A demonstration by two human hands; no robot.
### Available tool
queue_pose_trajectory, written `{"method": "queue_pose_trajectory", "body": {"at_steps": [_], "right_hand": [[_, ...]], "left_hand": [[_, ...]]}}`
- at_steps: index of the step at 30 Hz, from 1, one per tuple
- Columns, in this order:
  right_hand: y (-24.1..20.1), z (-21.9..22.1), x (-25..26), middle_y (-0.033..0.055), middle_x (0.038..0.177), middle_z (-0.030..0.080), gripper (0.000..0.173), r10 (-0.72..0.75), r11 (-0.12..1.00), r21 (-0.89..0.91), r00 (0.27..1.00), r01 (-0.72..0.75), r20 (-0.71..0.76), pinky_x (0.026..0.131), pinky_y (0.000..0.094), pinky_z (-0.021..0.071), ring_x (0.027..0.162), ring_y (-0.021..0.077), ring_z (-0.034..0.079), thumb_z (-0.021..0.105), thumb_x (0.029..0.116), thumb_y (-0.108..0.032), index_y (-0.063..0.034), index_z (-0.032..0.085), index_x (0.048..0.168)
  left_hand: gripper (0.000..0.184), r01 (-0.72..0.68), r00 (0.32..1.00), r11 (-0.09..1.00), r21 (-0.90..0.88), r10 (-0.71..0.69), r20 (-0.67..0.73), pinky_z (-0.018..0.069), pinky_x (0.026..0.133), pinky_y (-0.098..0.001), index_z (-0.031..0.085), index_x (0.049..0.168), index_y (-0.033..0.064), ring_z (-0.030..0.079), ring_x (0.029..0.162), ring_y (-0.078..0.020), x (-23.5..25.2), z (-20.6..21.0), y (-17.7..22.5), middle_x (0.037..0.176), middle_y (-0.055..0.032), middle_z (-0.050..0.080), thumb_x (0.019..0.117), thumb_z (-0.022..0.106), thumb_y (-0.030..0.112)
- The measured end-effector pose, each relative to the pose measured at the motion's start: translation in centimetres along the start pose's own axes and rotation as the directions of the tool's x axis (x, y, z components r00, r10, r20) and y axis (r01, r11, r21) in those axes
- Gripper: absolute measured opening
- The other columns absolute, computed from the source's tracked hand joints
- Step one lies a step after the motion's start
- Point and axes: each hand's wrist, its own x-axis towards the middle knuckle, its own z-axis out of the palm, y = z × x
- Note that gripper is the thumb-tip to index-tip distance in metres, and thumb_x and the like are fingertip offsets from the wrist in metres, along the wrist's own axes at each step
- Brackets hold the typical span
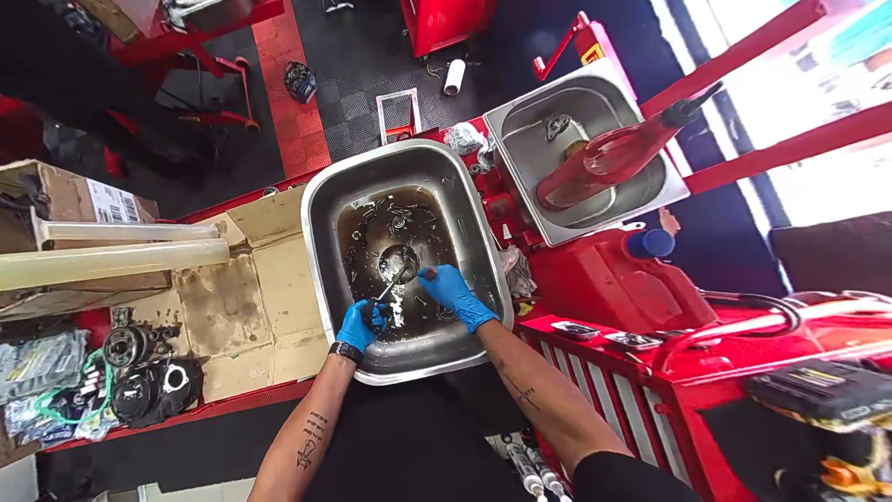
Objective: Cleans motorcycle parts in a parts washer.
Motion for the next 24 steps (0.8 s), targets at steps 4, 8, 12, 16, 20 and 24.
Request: {"method": "queue_pose_trajectory", "body": {"at_steps": [4,8,12,16,20,24], "right_hand": [[-0.5,4.2,-3.4,0.0078,0.108,0.076,0.024,-0.070,0.973,0.228,0.980,0.027,0.184,0.099,0.0455,0.0547,0.105,0.0195,0.071,0.068,0.0956,-0.025,-0.0115,0.078,0.113],[1.1,4.5,-4.5,0.0143,0.109,0.075,0.027,0.021,0.993,0.115,0.993,-0.035,0.119,0.099,0.0540,0.0526,0.108,0.0295,0.070,0.061,0.0991,-0.024,-0.0091,0.077,0.115],[-2.8,2.3,-4.9,0.0028,0.110,0.077,0.022,-0.036,0.815,0.566,0.984,0.129,-0.173,0.095,0.0305,0.0582,0.101,0.0077,0.072,0.068,0.0966,-0.018,-0.0079,0.077,0.114],[-3.4,4.4,-2.1,0.0067,0.109,0.077,0.024,-0.068,0.810,0.544,0.956,0.220,-0.286,0.095,0.0296,0.0578,0.100,0.0096,0.072,0.065,0.0979,-0.016,-0.0051,0.076,0.116],[-4.1,3.6,-2.2,0.0041,0.112,0.077,0.024,-0.166,0.833,0.517,0.980,0.197,-0.107,0.099,0.0308,0.0565,0.104,0.0081,0.071,0.066,0.0979,-0.020,-0.0073,0.076,0.116],[-1.0,3.0,0.2,0.0052,0.108,0.077,0.023,-0.031,0.910,0.400,0.980,0.108,-0.195,0.097,0.0363,0.0563,0.102,0.0118,0.072,0.065,0.0965,-0.021,-0.0105,0.078,0.113]], "left_hand": [[0.043,-0.037,0.999,0.999,-0.015,0.037,0.027,0.0457,0.045,-0.0235,0.057,0.096,0.0076,0.046,0.043,-0.0091,0.4,0.3,1.1,0.058,0.0020,0.048,0.1073,0.024,0.032],[0.033,-0.118,0.993,0.991,0.057,0.119,-0.016,0.0468,0.047,-0.0251,0.056,0.097,0.0089,0.049,0.048,-0.0111,0.6,0.8,1.9,0.065,-0.0012,0.053,0.1081,0.031,0.027],[0.043,-0.213,0.977,0.976,0.042,0.212,0.019,0.0497,0.050,-0.0266,0.057,0.105,0.0097,0.054,0.052,-0.0127,0.6,0.3,1.0,0.070,-0.0028,0.058,0.1110,0.023,0.035],[0.045,-0.149,0.989,0.988,-0.033,0.149,-0.028,0.0508,0.050,-0.0276,0.057,0.104,0.0112,0.053,0.051,-0.0127,-0.3,0.9,0.8,0.066,-0.0014,0.055,0.1103,0.022,0.040],[0.041,-0.074,0.996,0.995,-0.061,0.070,-0.063,0.0502,0.049,-0.0273,0.053,0.095,0.0124,0.051,0.049,-0.0125,-0.7,0.8,0.6,0.064,-0.0009,0.052,0.1092,0.026,0.039],[0.049,-0.074,0.993,0.997,-0.026,0.071,-0.095,0.0487,0.048,-0.0282,0.059,0.108,0.0066,0.048,0.047,-0.0133,-0.6,0.4,0.5,0.062,-0.0011,0.049,0.1095,0.022,0.039]]}}
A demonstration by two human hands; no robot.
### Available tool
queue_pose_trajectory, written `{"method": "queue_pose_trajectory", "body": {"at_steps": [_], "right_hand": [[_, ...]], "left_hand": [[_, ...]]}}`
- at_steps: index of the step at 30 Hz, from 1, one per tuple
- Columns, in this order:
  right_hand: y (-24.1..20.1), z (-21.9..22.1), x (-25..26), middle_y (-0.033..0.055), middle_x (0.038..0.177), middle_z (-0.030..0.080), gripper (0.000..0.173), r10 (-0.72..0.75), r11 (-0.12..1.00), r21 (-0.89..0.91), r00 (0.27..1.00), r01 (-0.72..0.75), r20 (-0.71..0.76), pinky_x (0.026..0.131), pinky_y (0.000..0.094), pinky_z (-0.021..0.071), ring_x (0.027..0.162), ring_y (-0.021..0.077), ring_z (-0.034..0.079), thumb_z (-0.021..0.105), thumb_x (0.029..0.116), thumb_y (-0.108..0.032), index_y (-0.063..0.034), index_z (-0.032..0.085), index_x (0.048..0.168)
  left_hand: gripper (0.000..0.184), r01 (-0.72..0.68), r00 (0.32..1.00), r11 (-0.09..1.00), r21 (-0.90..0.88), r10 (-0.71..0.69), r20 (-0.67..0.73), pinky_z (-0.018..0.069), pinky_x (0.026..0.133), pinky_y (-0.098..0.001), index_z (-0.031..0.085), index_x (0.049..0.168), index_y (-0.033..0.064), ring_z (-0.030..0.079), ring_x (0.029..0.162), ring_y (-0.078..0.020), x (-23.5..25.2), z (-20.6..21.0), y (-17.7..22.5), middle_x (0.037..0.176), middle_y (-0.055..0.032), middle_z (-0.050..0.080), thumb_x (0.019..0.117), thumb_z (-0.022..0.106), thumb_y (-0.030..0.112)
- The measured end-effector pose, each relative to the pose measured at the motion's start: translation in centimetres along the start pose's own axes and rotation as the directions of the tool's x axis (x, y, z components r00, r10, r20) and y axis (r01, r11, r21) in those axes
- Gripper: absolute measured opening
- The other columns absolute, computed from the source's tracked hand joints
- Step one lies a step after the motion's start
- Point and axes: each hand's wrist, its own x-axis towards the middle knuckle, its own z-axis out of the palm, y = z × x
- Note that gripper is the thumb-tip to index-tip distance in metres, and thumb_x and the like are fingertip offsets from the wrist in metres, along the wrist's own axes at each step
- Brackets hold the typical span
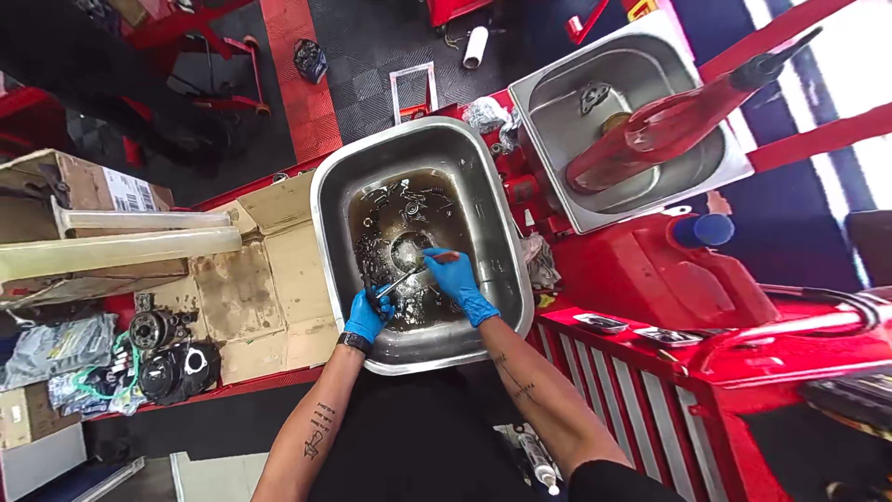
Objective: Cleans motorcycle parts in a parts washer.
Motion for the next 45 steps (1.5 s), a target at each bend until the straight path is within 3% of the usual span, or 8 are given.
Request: {"method": "queue_pose_trajectory", "body": {"at_steps": [9,13,15,19,22,26,29,45], "right_hand": [[-0.9,0.6,-2.1,0.0043,0.109,0.077,0.023,-0.033,0.996,0.082,0.998,0.028,0.053,0.097,0.0303,0.0572,0.102,0.0083,0.072,0.066,0.0970,-0.020,-0.0083,0.077,0.114],[0.4,-0.2,-1.2,0.0089,0.107,0.077,0.026,0.029,0.997,-0.065,0.998,-0.033,-0.061,0.095,0.0386,0.0566,0.101,0.0158,0.073,0.062,0.0980,-0.021,-0.0085,0.077,0.116],[0.0,1.3,-3.3,0.0081,0.106,0.077,0.026,0.008,0.997,-0.075,0.991,0.002,0.134,0.094,0.0380,0.0578,0.099,0.0149,0.073,0.063,0.0977,-0.021,-0.0086,0.077,0.115],[1.8,2.4,-6.2,0.0184,0.105,0.074,0.028,0.178,0.929,-0.370,0.853,0.018,0.490,0.093,0.0605,0.0516,0.104,0.0369,0.070,0.060,0.0988,-0.025,-0.0069,0.076,0.111],[0.6,-1.3,-5.9,0.0105,0.110,0.076,0.027,0.176,0.967,-0.219,0.960,-0.128,0.218,0.099,0.0492,0.0542,0.107,0.0239,0.071,0.063,0.0976,-0.026,-0.0106,0.077,0.115],[-2.4,-0.6,-3.5,0.0025,0.107,0.077,0.021,0.015,0.972,0.235,0.997,-0.031,0.070,0.090,0.0311,0.0604,0.096,0.0087,0.073,0.068,0.0960,-0.018,-0.0076,0.077,0.113],[-1.5,-1.1,-1.7,0.0064,0.106,0.077,0.025,0.062,0.998,0.016,0.998,-0.062,-0.010,0.094,0.0379,0.0562,0.099,0.0131,0.072,0.066,0.0965,-0.020,-0.0075,0.077,0.114],[-1.6,-0.4,-1.9,0.0043,0.105,0.077,0.022,0.042,0.997,0.063,0.993,-0.049,0.108,0.092,0.0328,0.0588,0.096,0.0098,0.072,0.069,0.0951,-0.020,-0.0080,0.077,0.111]], "left_hand": [[0.038,-0.012,1.000,0.997,-0.077,0.011,-0.009,0.0469,0.045,-0.0259,0.051,0.095,0.0114,0.046,0.044,-0.0112,0.3,-0.3,-0.4,0.058,0.0016,0.045,0.1085,0.023,0.034],[0.042,-0.051,0.999,0.998,0.033,0.052,-0.005,0.0460,0.045,-0.0255,0.056,0.098,0.0083,0.046,0.044,-0.0109,0.5,-0.4,-0.1,0.057,0.0013,0.047,0.1090,0.023,0.031],[0.048,-0.117,0.993,0.980,0.163,0.119,-0.002,0.0462,0.046,-0.0268,0.060,0.106,0.0034,0.047,0.045,-0.0120,0.8,-0.6,0.3,0.059,-0.0002,0.049,0.1110,0.020,0.030],[0.040,-0.244,0.970,0.873,0.423,0.221,0.104,0.0498,0.054,-0.0285,0.063,0.116,-0.0007,0.052,0.053,-0.0130,1.6,-0.9,1.5,0.068,-0.0027,0.056,0.1112,0.029,0.020],[0.036,-0.324,0.946,0.729,0.603,0.261,0.193,0.0501,0.055,-0.0268,0.070,0.114,0.0004,0.055,0.056,-0.0099,1.1,-0.8,1.6,0.073,-0.0013,0.062,0.1089,0.039,0.018],[0.044,-0.394,0.912,0.584,0.710,0.344,0.223,0.0484,0.054,-0.0277,0.070,0.102,0.0018,0.053,0.056,-0.0097,1.4,-0.4,0.5,0.071,-0.0003,0.060,0.1122,0.035,0.027],[0.051,-0.409,0.903,0.584,0.701,0.370,0.218,0.0467,0.052,-0.0262,0.072,0.110,0.0011,0.051,0.054,-0.0085,1.4,-0.8,-0.2,0.069,0.0000,0.060,0.1138,0.029,0.028],[0.049,-0.386,0.907,0.614,0.689,0.390,0.161,0.0460,0.054,-0.0265,0.070,0.113,-0.0001,0.050,0.056,-0.0094,1.2,-0.9,-0.6,0.072,-0.0011,0.059,0.1137,0.030,0.028]]}}
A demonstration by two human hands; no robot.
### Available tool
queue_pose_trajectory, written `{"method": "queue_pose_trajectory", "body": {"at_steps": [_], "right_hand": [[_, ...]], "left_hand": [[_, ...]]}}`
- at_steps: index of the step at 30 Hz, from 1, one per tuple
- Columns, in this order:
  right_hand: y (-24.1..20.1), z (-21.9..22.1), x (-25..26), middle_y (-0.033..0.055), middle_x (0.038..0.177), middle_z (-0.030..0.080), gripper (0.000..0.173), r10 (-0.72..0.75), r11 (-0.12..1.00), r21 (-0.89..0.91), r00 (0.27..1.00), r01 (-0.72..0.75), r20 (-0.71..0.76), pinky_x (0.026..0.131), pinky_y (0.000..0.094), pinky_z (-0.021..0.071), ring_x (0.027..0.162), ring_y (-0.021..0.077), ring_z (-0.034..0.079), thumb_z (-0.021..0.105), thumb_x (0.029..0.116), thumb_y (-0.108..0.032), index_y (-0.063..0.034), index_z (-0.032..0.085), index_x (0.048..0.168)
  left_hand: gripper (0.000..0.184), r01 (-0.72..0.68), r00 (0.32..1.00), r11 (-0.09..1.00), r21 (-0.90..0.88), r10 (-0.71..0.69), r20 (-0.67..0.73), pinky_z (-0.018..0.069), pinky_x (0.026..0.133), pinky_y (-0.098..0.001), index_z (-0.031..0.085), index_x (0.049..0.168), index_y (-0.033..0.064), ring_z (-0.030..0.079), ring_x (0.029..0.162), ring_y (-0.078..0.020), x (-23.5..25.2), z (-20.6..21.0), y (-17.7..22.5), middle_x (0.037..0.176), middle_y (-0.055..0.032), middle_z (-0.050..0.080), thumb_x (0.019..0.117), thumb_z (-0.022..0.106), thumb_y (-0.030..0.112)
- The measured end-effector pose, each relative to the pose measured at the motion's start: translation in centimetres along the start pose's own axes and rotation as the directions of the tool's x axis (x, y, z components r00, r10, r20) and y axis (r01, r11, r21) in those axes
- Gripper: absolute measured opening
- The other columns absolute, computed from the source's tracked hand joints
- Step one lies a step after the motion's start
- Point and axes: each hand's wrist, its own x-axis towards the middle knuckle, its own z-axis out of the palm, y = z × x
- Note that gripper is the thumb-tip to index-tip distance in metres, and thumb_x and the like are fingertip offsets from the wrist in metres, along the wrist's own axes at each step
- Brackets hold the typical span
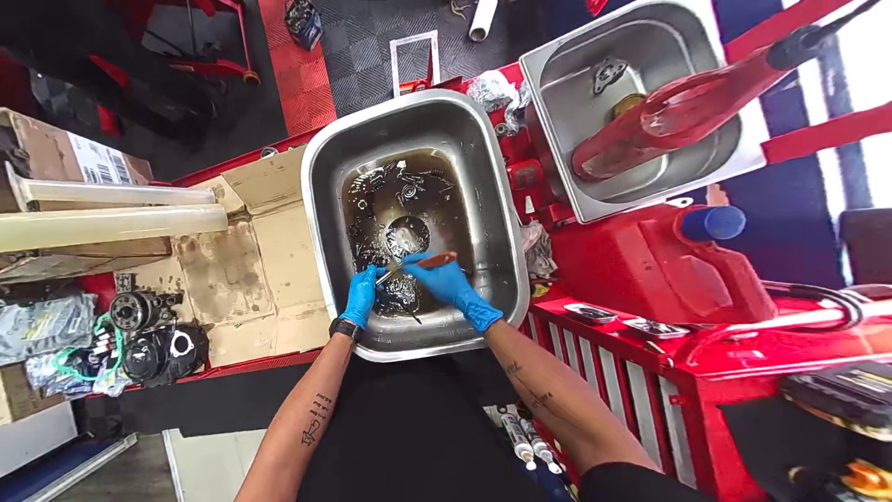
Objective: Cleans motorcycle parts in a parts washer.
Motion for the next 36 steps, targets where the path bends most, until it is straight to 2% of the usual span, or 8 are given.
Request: {"method": "queue_pose_trajectory", "body": {"at_steps": [4,12,15,19,23,27,29,36], "right_hand": [[1.1,-0.6,1.0,0.0070,0.105,0.077,0.024,0.067,0.996,-0.059,0.994,-0.073,-0.087,0.094,0.0396,0.0562,0.099,0.0145,0.072,0.068,0.0948,-0.021,-0.0087,0.077,0.112],[0.1,0.1,0.3,0.0035,0.103,0.077,0.020,0.009,0.999,0.048,1.000,-0.008,-0.008,0.091,0.0335,0.0582,0.095,0.0090,0.072,0.070,0.0940,-0.020,-0.0084,0.077,0.109],[-0.4,0.1,-0.8,0.0047,0.105,0.077,0.022,-0.018,1.000,-0.002,1.000,0.018,0.018,0.093,0.0332,0.0585,0.098,0.0099,0.072,0.069,0.0948,-0.020,-0.0079,0.077,0.111],[0.5,-3.9,1.4,0.0081,0.109,0.076,0.025,0.072,0.988,-0.116,0.976,-0.097,-0.206,0.094,0.0423,0.0566,0.101,0.0168,0.072,0.067,0.0967,-0.023,-0.0092,0.076,0.115],[0.0,-2.2,0.8,0.0037,0.108,0.077,0.024,0.042,0.997,-0.057,0.999,-0.042,-0.008,0.095,0.0366,0.0569,0.099,0.0109,0.072,0.069,0.0952,-0.024,-0.0114,0.077,0.114],[-3.2,-2.5,-1.8,0.0022,0.097,0.078,0.021,-0.066,0.992,0.120,0.985,0.047,0.161,0.083,0.0340,0.0635,0.086,0.0111,0.074,0.069,0.0954,-0.022,-0.0079,0.077,0.110],[-3.4,-2.8,-2.9,-0.0002,0.100,0.077,0.021,-0.060,0.998,0.031,0.962,0.054,0.268,0.087,0.0324,0.0607,0.090,0.0075,0.072,0.069,0.0956,-0.023,-0.0115,0.077,0.111],[-2.5,-2.5,-4.7,-0.0003,0.100,0.077,0.020,-0.035,0.999,0.000,0.949,0.037,0.313,0.088,0.0323,0.0592,0.090,0.0065,0.072,0.069,0.0943,-0.023,-0.0117,0.078,0.108]], "left_hand": [[0.048,-0.013,1.000,1.000,-0.015,0.013,-0.003,0.0442,0.051,-0.0247,0.070,0.115,0.0008,0.049,0.053,-0.0081,-0.1,0.1,-0.1,0.072,-0.0003,0.059,0.1139,0.030,0.027],[0.048,-0.035,0.999,0.999,0.017,0.035,-0.004,0.0463,0.055,-0.0273,0.067,0.124,0.0013,0.051,0.059,-0.0094,0.1,0.2,-0.3,0.081,-0.0029,0.060,0.1138,0.029,0.028],[0.044,-0.072,0.997,0.990,0.119,0.070,0.027,0.0508,0.065,-0.0297,0.064,0.132,0.0020,0.056,0.069,-0.0114,-0.2,0.3,-0.3,0.092,-0.0073,0.065,0.1131,0.033,0.028],[0.066,-0.189,0.974,0.849,0.493,0.096,0.208,0.0539,0.094,-0.0468,0.035,0.160,0.0071,0.069,0.096,-0.0271,-1.1,-0.5,0.7,0.113,-0.0189,0.070,0.1037,0.053,0.036],[0.089,-0.303,0.932,0.685,0.663,0.070,0.354,0.0509,0.100,-0.0519,0.017,0.164,0.0048,0.068,0.105,-0.0333,-2.2,0.2,2.0,0.117,-0.0198,0.070,0.0966,0.064,0.040],[0.096,-0.320,0.892,0.783,0.534,0.060,0.447,0.0483,0.108,-0.0467,0.027,0.158,-0.0024,0.064,0.119,-0.0288,-2.3,-0.5,1.5,0.130,-0.0211,0.064,0.0878,0.078,0.039],[0.105,-0.297,0.878,0.824,0.482,0.037,0.477,0.0451,0.114,-0.0439,0.020,0.161,-0.0011,0.059,0.130,-0.0271,-2.0,-0.7,1.1,0.142,-0.0218,0.058,0.0845,0.082,0.035],[0.116,-0.356,0.873,0.709,0.609,0.021,0.487,0.0432,0.112,-0.0507,0.009,0.164,0.0012,0.061,0.124,-0.0350,-1.8,-0.7,0.9,0.132,-0.0232,0.063,0.0811,0.086,0.031]]}}
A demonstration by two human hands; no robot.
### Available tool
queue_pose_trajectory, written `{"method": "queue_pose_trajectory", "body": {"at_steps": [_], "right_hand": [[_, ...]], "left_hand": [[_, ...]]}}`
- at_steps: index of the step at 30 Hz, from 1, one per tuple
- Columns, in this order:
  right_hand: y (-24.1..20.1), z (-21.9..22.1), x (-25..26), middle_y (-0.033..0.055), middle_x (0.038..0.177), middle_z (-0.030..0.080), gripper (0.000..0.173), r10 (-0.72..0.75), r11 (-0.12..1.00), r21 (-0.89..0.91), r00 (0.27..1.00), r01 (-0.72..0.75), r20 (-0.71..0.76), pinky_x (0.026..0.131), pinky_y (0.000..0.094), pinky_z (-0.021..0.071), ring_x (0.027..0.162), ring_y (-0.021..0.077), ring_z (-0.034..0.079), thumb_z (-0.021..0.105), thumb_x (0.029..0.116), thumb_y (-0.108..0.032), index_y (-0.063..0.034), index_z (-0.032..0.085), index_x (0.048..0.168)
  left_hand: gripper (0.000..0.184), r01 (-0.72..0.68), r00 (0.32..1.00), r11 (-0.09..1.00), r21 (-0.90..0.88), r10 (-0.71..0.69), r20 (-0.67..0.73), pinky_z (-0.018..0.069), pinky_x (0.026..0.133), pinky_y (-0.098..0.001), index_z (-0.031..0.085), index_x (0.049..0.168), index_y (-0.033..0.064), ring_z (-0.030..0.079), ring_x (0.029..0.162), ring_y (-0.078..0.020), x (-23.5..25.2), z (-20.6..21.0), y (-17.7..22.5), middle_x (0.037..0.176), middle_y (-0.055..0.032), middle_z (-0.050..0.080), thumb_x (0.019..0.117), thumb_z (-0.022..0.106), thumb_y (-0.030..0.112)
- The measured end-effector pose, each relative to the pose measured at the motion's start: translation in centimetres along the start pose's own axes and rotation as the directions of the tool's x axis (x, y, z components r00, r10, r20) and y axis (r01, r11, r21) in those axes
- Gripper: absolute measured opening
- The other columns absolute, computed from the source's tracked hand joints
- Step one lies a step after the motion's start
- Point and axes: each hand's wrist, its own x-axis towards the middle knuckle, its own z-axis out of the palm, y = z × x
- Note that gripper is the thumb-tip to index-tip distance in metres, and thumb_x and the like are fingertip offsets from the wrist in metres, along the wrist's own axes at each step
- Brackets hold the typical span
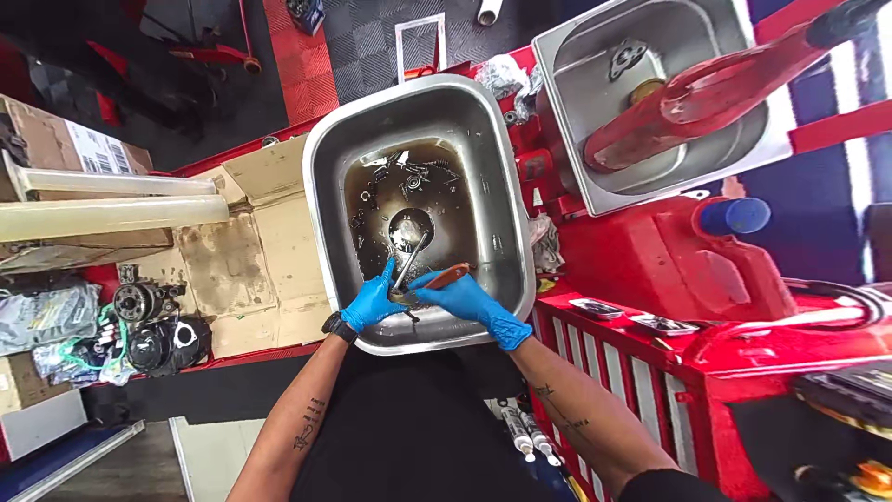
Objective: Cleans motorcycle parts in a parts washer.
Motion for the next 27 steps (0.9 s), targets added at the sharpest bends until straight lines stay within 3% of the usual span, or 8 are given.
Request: {"method": "queue_pose_trajectory", "body": {"at_steps": [4,7,10,14,17,21,24,27], "right_hand": [[0.9,0.6,-0.1,0.0004,0.102,0.077,0.020,-0.028,0.993,0.113,0.996,0.038,-0.086,0.088,0.0315,0.0616,0.091,0.0075,0.073,0.069,0.0958,-0.021,-0.0092,0.077,0.110],[1.9,-0.1,0.0,-0.0002,0.102,0.077,0.020,0.013,0.998,0.055,1.000,-0.012,-0.015,0.089,0.0319,0.0594,0.092,0.0066,0.072,0.068,0.0946,-0.021,-0.0105,0.078,0.109],[1.8,0.1,-0.2,0.0016,0.097,0.077,0.020,0.072,0.985,0.168,0.990,-0.050,-0.125,0.083,0.0324,0.0630,0.085,0.0100,0.074,0.068,0.0958,-0.020,-0.0083,0.077,0.110],[2.1,-0.4,-0.6,0.0003,0.093,0.077,0.019,0.172,0.984,0.057,0.976,-0.166,-0.132,0.081,0.0339,0.0610,0.083,0.0095,0.072,0.068,0.0930,-0.023,-0.0115,0.078,0.104],[0.9,0.0,-0.4,0.0060,0.092,0.077,0.017,0.264,0.927,0.313,0.951,-0.206,-0.158,0.075,0.0331,0.0651,0.078,0.0149,0.075,0.069,0.0961,-0.015,-0.0038,0.075,0.108],[3.1,-0.2,0.8,0.0032,0.094,0.076,0.020,0.293,0.955,0.100,0.931,-0.278,-0.218,0.080,0.0358,0.0611,0.082,0.0128,0.073,0.068,0.0922,-0.021,-0.0094,0.077,0.105],[0.8,-0.5,0.3,0.0084,0.092,0.076,0.017,0.223,0.922,0.357,0.962,-0.154,-0.160,0.073,0.0342,0.0649,0.076,0.0172,0.074,0.068,0.0955,-0.012,-0.0013,0.074,0.108],[1.6,-1.0,0.5,0.0022,0.093,0.076,0.020,0.221,0.975,0.067,0.959,-0.213,-0.177,0.079,0.0355,0.0614,0.081,0.0124,0.073,0.069,0.0925,-0.023,-0.0103,0.077,0.105]], "left_hand": [[0.113,-0.004,1.000,1.000,-0.029,0.004,0.007,0.0426,0.114,-0.0501,0.011,0.163,0.0008,0.059,0.128,-0.0354,0.2,0.5,-0.4,0.139,-0.0248,0.059,0.0820,0.085,0.028],[0.113,-0.011,1.000,1.000,-0.026,0.011,0.001,0.0439,0.112,-0.0491,0.012,0.164,0.0022,0.061,0.122,-0.0335,0.3,0.6,-0.5,0.131,-0.0216,0.064,0.0816,0.085,0.027],[0.111,-0.033,0.999,0.996,-0.085,0.031,-0.019,0.0471,0.110,-0.0450,0.015,0.164,0.0030,0.063,0.120,-0.0294,-0.1,0.7,-0.5,0.130,-0.0192,0.065,0.0811,0.085,0.026],[0.104,-0.125,0.984,0.992,-0.020,0.121,-0.134,0.0431,0.112,-0.0467,0.025,0.162,0.0025,0.064,0.114,-0.0290,-0.5,-0.1,-0.9,0.118,-0.0151,0.070,0.0797,0.085,0.025],[0.093,-0.200,0.954,0.980,-0.007,0.194,-0.229,0.0410,0.112,-0.0466,0.038,0.158,0.0045,0.064,0.111,-0.0268,-0.8,-0.2,-0.9,0.114,-0.0118,0.072,0.0792,0.083,0.025],[0.081,-0.302,0.893,0.951,0.071,0.308,-0.328,0.0304,0.120,-0.0479,0.050,0.151,0.0063,0.061,0.121,-0.0260,-1.1,0.0,-0.4,0.121,-0.0085,0.072,0.0791,0.083,0.025],[0.079,-0.324,0.862,0.942,0.090,0.333,-0.382,0.0264,0.124,-0.0486,0.052,0.149,0.0036,0.058,0.128,-0.0289,-1.4,0.5,-0.4,0.128,-0.0106,0.070,0.0805,0.083,0.027],[0.079,-0.330,0.854,0.941,0.079,0.333,-0.399,0.0232,0.125,-0.0482,0.052,0.149,0.0026,0.057,0.130,-0.0292,-1.2,0.0,-0.4,0.126,-0.0106,0.071,0.0805,0.083,0.026]]}}
